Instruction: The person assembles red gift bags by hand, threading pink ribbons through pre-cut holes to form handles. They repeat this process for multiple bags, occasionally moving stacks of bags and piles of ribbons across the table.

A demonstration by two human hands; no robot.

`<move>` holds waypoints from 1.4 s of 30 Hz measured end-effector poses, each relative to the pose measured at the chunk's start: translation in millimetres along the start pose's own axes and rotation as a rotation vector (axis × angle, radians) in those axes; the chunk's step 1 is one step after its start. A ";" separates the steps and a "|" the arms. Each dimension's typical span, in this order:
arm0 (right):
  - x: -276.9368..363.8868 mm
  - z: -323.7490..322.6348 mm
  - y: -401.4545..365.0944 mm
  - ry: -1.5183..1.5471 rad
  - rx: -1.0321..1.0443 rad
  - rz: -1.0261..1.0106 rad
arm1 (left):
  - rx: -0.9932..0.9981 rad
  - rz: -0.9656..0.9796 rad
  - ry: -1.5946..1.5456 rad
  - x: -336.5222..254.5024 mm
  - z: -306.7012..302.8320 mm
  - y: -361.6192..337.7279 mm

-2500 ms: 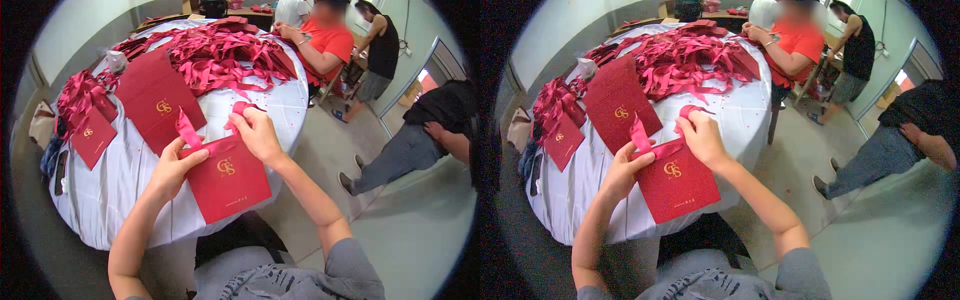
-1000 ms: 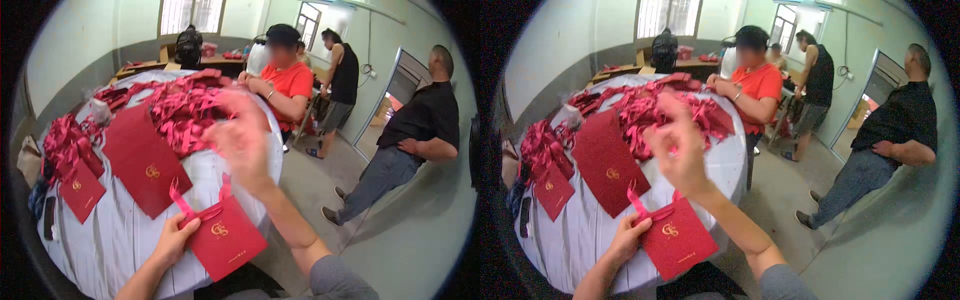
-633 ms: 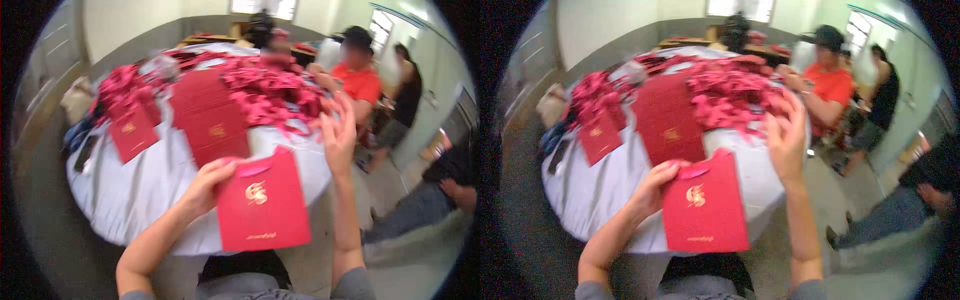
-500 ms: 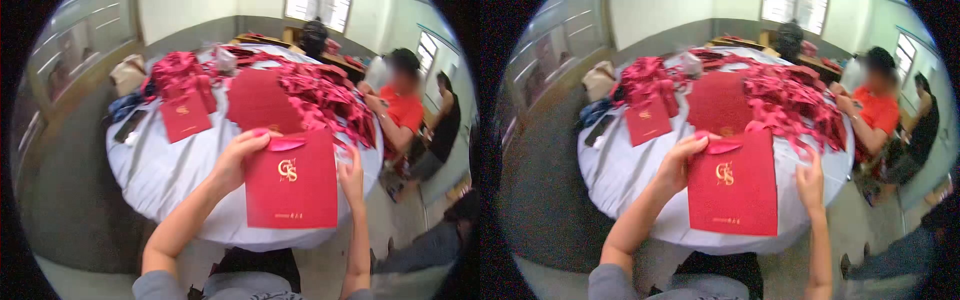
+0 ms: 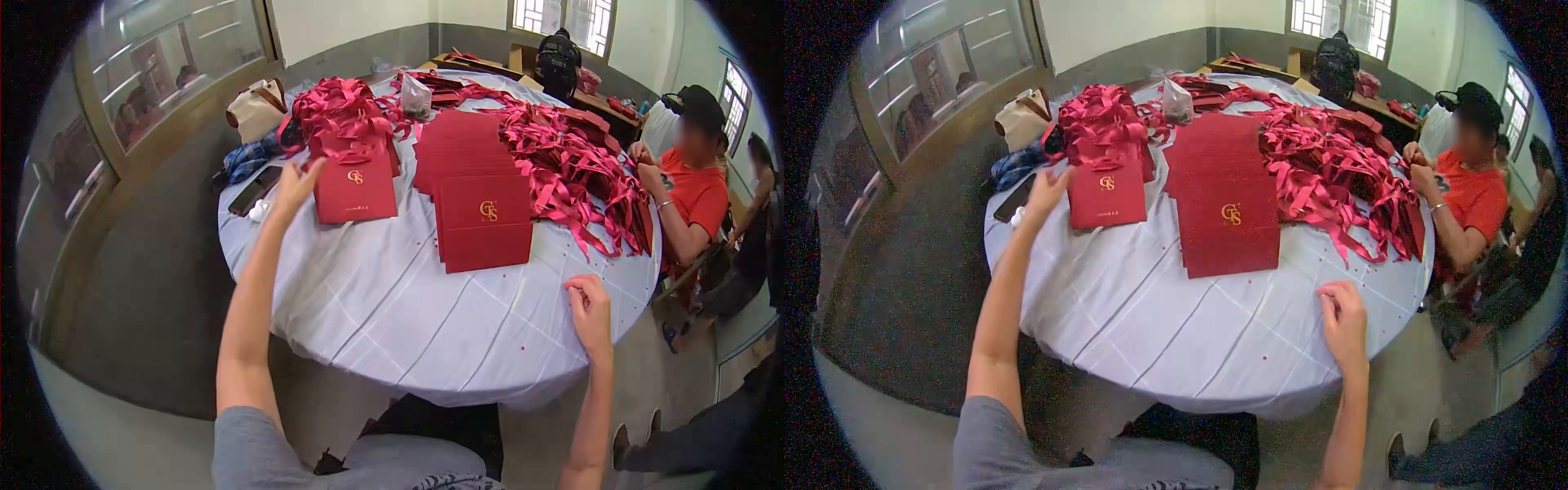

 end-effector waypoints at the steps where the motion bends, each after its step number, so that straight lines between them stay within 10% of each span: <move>1: -1.6 1.3 -1.8 0.016 -0.002 0.015 | -0.072 0.045 -0.053 -16.0 -1.8 -30.4; 12: -9.8 2.9 -2.8 0.051 -0.011 0.052 | -0.138 0.004 0.025 -10.8 26.8 -47.0; 24: -12.7 1.3 -2.8 0.049 -0.011 0.081 | -0.112 0.323 -0.781 -103.7 -6.1 -18.3; 28: -13.1 3.4 -2.2 0.069 -0.018 0.085 | 0.000 0.189 -0.563 -67.1 23.2 24.2; 30: -13.5 -0.1 -3.8 0.059 -0.027 0.087 | 0.126 -0.049 0.126 25.5 62.7 71.4; 33: -7.3 -0.2 -1.2 0.045 -0.022 0.055 | -0.260 -0.189 0.464 12.3 45.7 28.8; 36: -9.9 -1.7 -3.4 0.030 -0.005 0.091 | -0.251 -0.103 0.409 -31.6 31.9 -6.8; 39: -11.0 1.0 -1.6 0.052 -0.034 0.046 | -0.487 0.629 0.328 -132.9 24.8 -65.9; 42: -13.1 -0.4 -3.1 0.054 -0.019 0.078 | -0.207 0.942 0.100 -217.1 45.3 -135.2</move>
Point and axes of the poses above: each hand's wrist, its own y-axis towards the middle knuckle, its own z-axis out of the palm, x = y × z, the point moved 8 cm from there along y, towards the middle knuckle, and after that the axes turned 2 degrees about -z, right-handed, at the moved point
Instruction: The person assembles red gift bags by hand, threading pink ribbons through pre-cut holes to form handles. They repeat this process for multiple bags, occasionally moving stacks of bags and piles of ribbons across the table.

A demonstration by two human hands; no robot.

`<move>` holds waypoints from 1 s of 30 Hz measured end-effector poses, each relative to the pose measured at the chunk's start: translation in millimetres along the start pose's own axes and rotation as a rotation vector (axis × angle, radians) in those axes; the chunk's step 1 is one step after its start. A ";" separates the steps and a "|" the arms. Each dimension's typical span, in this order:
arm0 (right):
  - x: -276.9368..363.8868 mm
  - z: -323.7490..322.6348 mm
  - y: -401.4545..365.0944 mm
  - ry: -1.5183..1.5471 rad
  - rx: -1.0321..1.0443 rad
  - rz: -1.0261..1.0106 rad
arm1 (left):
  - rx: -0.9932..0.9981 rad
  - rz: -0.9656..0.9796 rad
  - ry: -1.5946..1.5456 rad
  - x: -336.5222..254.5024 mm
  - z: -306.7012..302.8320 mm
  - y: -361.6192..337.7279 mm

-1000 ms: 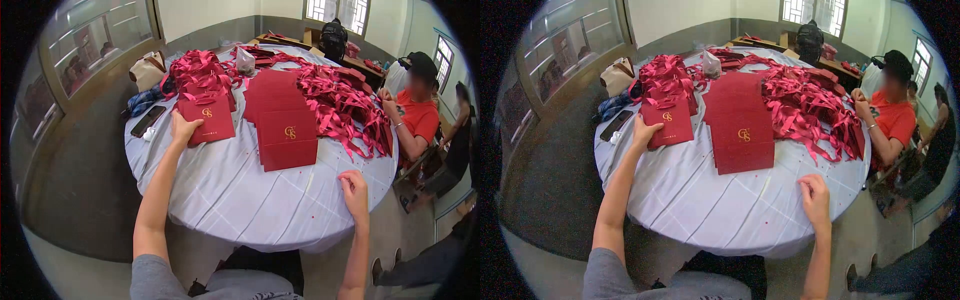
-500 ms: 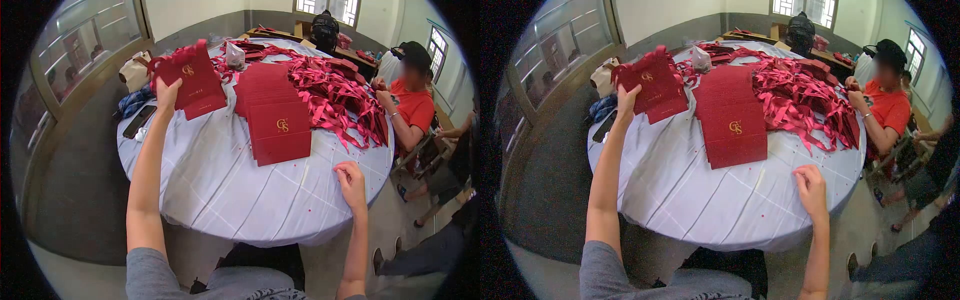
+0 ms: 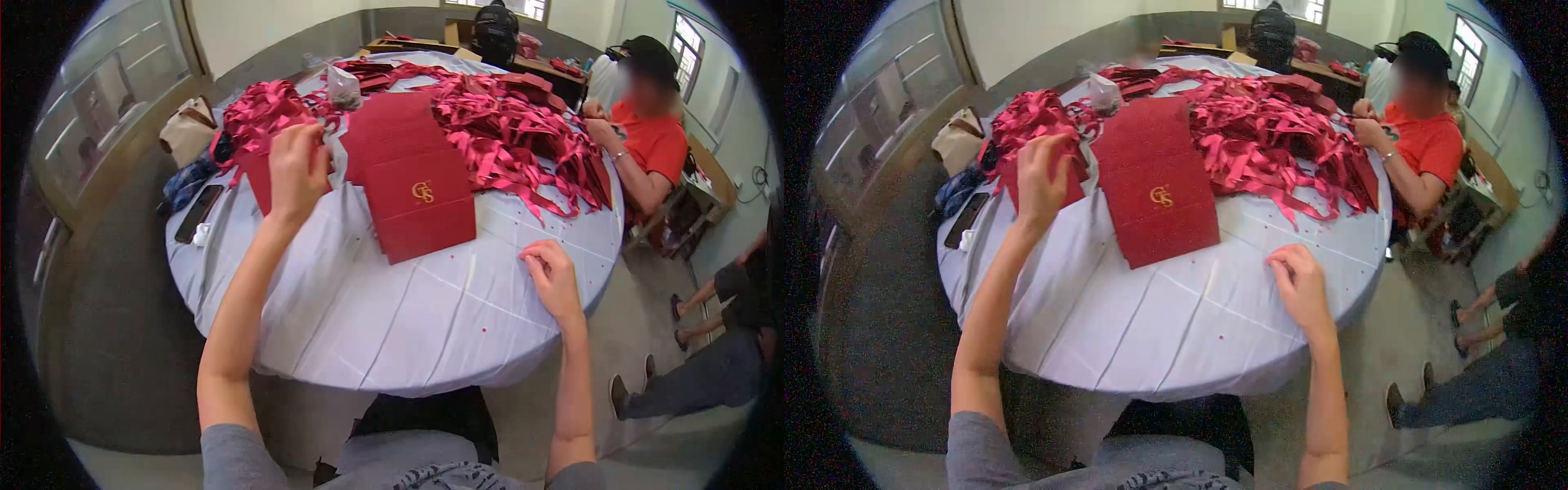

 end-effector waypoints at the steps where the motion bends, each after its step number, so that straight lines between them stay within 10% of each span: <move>1: -3.0 0.6 -0.4 -0.003 -0.008 0.001 | 0.069 0.064 -0.117 -29.5 6.2 1.9; 8: -10.8 -0.3 -8.6 -0.027 -0.079 -0.039 | 0.348 0.231 -0.034 -108.5 56.4 -35.4; 19: -7.9 -1.5 -5.3 -0.004 -0.086 -0.053 | 0.474 -0.164 -0.601 -150.2 14.3 -37.5; 23: -6.4 -3.9 -4.0 0.017 -0.102 -0.077 | 0.554 0.099 -0.521 -209.5 -25.2 -34.9; 25: -8.0 -15.5 -3.5 0.549 -0.179 0.185 | 0.495 0.167 -0.450 -224.1 -39.2 -41.5; 30: 140.5 -77.1 -14.2 0.183 -0.304 -0.548 | 0.432 0.304 -0.194 -225.9 -49.8 -50.0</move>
Point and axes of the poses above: each hand's wrist, its own y-axis towards the middle knuckle, its own z-axis out of the palm, x = y × z, the point moved 8 cm from there along y, towards the middle knuckle, and after that the axes turned 2 degrees about -z, right-handed, at the moved point
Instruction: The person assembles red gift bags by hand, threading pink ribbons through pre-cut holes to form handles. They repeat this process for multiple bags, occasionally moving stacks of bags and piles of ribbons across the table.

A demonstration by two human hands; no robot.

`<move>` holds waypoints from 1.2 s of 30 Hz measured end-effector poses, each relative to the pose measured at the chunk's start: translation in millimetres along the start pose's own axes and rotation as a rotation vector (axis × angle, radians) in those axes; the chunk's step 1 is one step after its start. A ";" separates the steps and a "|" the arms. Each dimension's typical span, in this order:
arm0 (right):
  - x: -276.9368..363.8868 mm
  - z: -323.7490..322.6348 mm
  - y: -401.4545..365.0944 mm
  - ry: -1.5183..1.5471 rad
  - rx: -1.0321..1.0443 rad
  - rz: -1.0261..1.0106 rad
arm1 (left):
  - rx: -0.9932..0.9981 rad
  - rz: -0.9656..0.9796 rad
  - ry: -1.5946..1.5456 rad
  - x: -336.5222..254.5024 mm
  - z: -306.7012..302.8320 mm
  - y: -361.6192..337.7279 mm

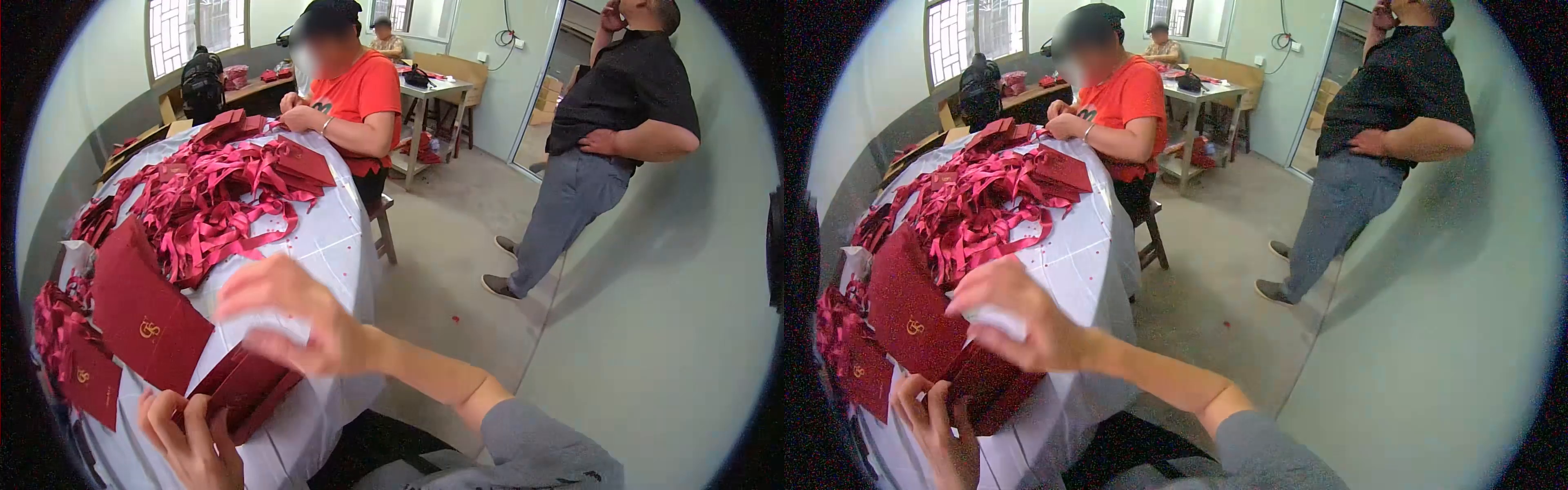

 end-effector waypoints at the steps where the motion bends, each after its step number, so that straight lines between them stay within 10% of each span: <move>1: 12.9 13.4 1.5 0.081 0.070 -0.042 | 0.003 -0.002 -0.007 -4.0 -2.2 1.9; 19: 32.3 59.7 -16.3 -0.374 0.207 -0.190 | -0.100 0.187 0.225 -9.6 -7.6 -7.8; 36: 15.1 41.1 -3.5 -0.047 0.303 0.058 | 0.102 -0.068 -0.251 24.8 -17.1 -1.9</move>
Point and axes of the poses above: each hand's wrist, its own y-axis towards the middle knuckle, its own z-axis out of the palm, x = y × z, the point moved 8 cm from there along y, towards the middle knuckle, and after that the axes turned 2 degrees about -z, right-handed, at the moved point
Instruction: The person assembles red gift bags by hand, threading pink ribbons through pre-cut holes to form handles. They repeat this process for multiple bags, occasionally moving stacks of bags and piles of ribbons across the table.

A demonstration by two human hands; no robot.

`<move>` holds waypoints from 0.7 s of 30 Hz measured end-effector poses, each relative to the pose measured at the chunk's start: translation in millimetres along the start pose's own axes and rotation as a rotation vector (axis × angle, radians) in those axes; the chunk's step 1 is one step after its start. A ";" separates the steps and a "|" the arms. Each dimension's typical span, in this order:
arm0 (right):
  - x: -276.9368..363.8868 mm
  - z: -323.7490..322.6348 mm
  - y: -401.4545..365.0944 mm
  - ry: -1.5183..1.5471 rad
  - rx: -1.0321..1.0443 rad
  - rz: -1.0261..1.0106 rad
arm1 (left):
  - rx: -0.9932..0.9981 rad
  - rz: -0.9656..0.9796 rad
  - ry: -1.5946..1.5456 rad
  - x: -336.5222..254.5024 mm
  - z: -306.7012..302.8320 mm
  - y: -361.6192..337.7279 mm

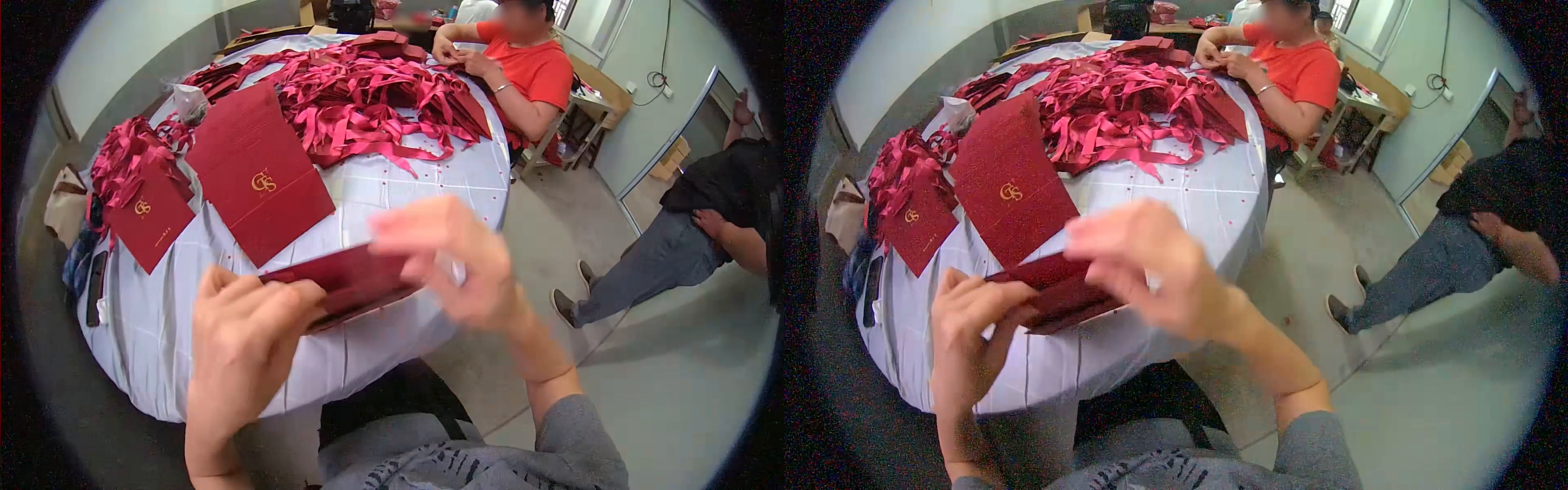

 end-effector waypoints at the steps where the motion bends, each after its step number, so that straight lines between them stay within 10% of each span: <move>1: -16.5 -6.2 4.0 -0.026 -0.055 0.041 | -0.046 -0.028 -0.022 8.1 -3.4 0.2; 9: -218.4 30.9 31.8 -0.345 -0.101 0.257 | -0.294 -0.308 -0.189 81.8 5.9 2.1; 21: -206.6 31.5 23.2 -0.540 -0.119 0.179 | -0.242 -0.353 -0.410 101.0 15.7 -6.2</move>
Point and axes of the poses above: each hand's wrist, its own y-axis towards the middle knuckle, its own z-axis out of the palm, x = y × z, the point moved 8 cm from there along y, towards the middle knuckle, and after that the axes turned 2 degrees about -z, right-handed, at the moved point
